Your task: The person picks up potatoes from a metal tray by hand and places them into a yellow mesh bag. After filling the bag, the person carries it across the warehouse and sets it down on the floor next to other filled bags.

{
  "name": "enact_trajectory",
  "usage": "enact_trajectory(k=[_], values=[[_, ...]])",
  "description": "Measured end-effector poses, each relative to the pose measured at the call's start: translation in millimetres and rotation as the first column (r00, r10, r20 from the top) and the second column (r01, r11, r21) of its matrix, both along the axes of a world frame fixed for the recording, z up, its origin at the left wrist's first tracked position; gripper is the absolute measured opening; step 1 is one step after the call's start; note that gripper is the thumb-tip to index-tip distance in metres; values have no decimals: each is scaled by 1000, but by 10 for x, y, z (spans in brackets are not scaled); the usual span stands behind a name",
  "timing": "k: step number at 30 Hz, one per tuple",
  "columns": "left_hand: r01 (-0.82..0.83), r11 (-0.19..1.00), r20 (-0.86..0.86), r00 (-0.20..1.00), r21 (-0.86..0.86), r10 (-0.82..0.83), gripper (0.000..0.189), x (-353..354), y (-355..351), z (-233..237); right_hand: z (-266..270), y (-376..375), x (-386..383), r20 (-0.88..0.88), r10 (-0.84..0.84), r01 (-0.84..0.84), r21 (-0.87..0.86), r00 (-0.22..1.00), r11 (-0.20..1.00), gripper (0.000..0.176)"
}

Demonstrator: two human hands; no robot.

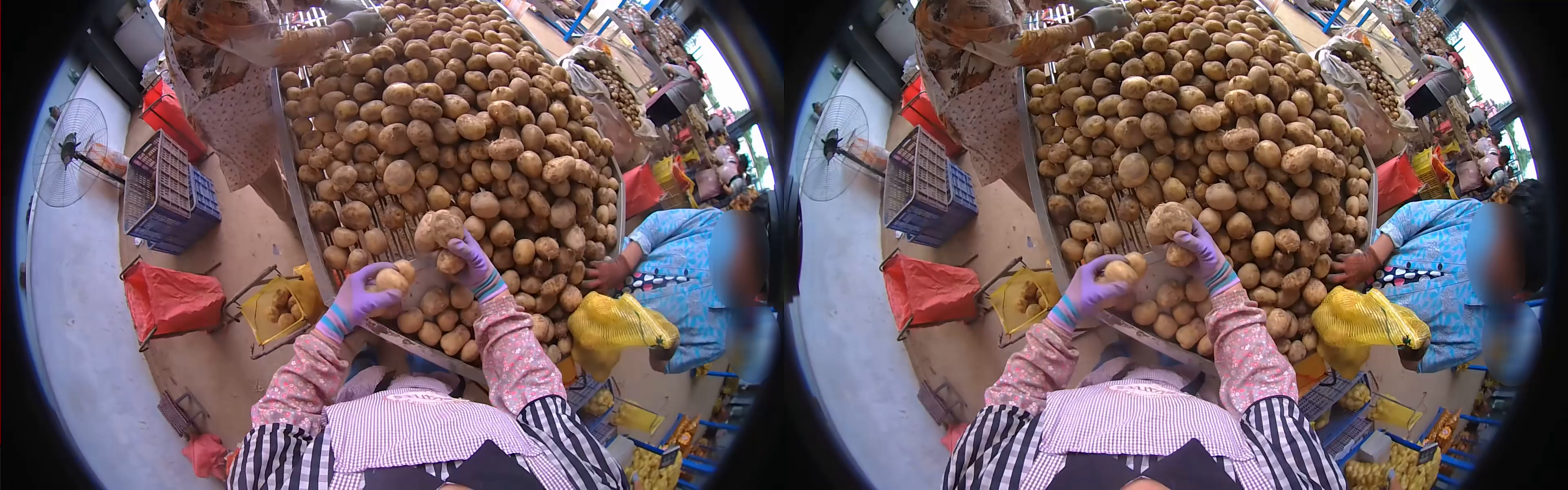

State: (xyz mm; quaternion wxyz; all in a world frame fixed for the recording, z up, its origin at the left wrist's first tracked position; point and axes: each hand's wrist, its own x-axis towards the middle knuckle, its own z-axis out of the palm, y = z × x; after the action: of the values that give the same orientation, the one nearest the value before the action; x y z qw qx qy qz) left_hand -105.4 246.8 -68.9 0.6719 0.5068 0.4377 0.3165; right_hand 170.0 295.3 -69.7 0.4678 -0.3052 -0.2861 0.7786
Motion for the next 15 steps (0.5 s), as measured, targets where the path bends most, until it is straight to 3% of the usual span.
enact_trajectory(k=[1,3,4,6,7,9,11,13,15], values=[[-65,964,242,962,-259,130,53,-20,-14,37,66,-59,22,5,5,-5,-2,1000,1000,75],[3,887,642,691,-463,333,67,-78,-114,-265,166,-236,8,17,26,-26,10,1000,1000,86],[-11,886,639,688,-464,344,67,-117,-155,-247,114,-312,18,66,81,-81,-17,994,997,94],[66,864,745,542,-498,388,72,-210,-281,-167,251,-395,-195,60,143,-143,-1,988,990,95],[34,863,736,541,-504,408,72,-314,-361,-187,308,-416,-338,57,190,-192,18,980,981,95],[90,868,819,391,-489,421,77,-580,-555,-270,287,-407,-617,33,312,-311,-23,950,950,98],[29,880,822,373,-474,431,80,-932,-805,-290,320,-417,-1038,47,439,-438,-17,897,899,100],[-28,836,780,344,-548,523,85,-1378,-1060,-286,354,-516,-1549,10,447,-447,-29,894,894,97],[-114,793,723,350,-598,595,88,-1790,-1284,-342,255,-581,-2031,96,519,-517,-47,850,855,91]])
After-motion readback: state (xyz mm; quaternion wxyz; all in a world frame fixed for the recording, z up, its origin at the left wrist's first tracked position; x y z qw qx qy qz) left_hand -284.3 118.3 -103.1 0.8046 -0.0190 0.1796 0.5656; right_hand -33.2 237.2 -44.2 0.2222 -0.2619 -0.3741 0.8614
